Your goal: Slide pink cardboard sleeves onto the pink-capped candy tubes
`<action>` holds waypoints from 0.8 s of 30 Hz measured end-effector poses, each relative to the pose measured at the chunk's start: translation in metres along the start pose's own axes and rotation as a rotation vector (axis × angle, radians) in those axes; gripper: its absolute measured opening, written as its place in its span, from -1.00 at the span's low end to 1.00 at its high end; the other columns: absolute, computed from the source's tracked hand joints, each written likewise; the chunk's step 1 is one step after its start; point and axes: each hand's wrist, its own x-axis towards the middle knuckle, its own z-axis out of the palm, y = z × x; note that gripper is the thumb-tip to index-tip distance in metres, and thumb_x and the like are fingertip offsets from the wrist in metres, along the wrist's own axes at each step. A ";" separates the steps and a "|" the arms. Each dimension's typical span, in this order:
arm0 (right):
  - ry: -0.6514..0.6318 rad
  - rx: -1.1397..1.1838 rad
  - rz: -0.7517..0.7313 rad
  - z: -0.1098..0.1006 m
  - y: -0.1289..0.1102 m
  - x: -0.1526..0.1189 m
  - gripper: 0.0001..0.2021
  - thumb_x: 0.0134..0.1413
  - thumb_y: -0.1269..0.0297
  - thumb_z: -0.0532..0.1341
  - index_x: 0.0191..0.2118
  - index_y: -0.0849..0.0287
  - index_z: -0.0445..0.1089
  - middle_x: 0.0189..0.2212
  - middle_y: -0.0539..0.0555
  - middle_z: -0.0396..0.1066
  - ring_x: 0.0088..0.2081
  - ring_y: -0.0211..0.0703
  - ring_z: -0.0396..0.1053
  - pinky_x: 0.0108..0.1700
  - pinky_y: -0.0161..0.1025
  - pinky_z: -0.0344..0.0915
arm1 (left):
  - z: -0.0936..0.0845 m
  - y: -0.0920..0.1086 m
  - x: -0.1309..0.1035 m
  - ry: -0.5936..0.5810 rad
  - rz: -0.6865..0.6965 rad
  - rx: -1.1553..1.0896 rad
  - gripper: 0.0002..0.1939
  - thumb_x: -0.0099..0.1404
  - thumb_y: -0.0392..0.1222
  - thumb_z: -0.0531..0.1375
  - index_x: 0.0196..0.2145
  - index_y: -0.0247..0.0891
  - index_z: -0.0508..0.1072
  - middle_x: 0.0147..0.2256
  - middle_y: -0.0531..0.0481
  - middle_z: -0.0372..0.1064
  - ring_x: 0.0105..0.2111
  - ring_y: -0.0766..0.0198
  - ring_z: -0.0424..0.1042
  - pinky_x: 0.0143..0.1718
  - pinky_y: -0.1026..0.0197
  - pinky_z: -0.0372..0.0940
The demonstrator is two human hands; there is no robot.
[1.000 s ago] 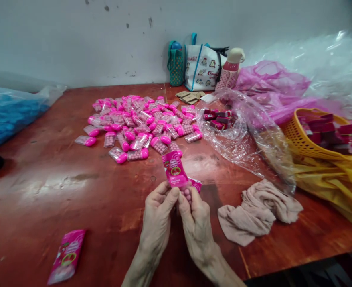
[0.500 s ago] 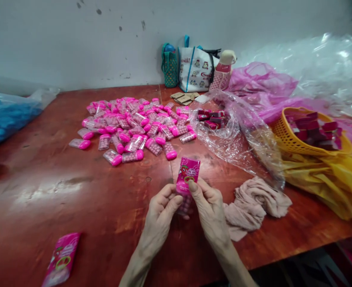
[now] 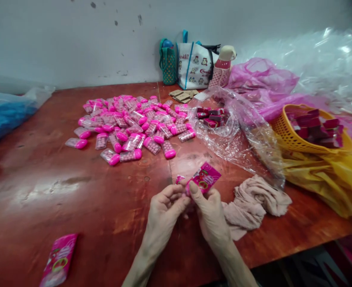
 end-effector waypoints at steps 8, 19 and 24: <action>0.147 -0.136 -0.051 0.005 0.000 0.000 -0.76 -0.16 0.18 0.31 -0.59 0.27 0.38 -0.68 -0.02 0.36 -0.64 -0.30 0.29 -0.57 -0.37 0.26 | -0.001 -0.001 -0.004 -0.005 0.021 -0.006 -0.75 -0.07 -0.40 0.30 -0.35 -0.28 0.54 -0.45 0.00 0.46 -0.46 0.32 0.38 -0.40 0.35 0.26; 0.020 -0.058 -0.064 -0.006 -0.013 -0.001 -0.77 -0.05 0.16 0.25 -0.34 0.23 0.45 -0.56 -0.02 0.40 -0.57 -0.34 0.29 -0.55 -0.42 0.26 | 0.000 -0.006 0.000 -0.059 0.001 -0.083 -0.83 0.06 -0.30 0.24 -0.33 -0.36 0.45 -0.50 -0.01 0.40 -0.59 0.38 0.34 -0.62 0.37 0.22; 0.017 -0.138 -0.169 -0.008 -0.013 0.001 -0.83 0.02 0.22 0.21 -0.34 0.19 0.49 -0.52 -0.03 0.42 -0.45 -0.31 0.31 -0.39 -0.40 0.27 | -0.002 -0.003 -0.001 -0.014 0.012 -0.076 -0.80 0.04 -0.33 0.25 -0.31 -0.38 0.42 -0.50 -0.04 0.42 -0.58 0.33 0.39 -0.61 0.36 0.24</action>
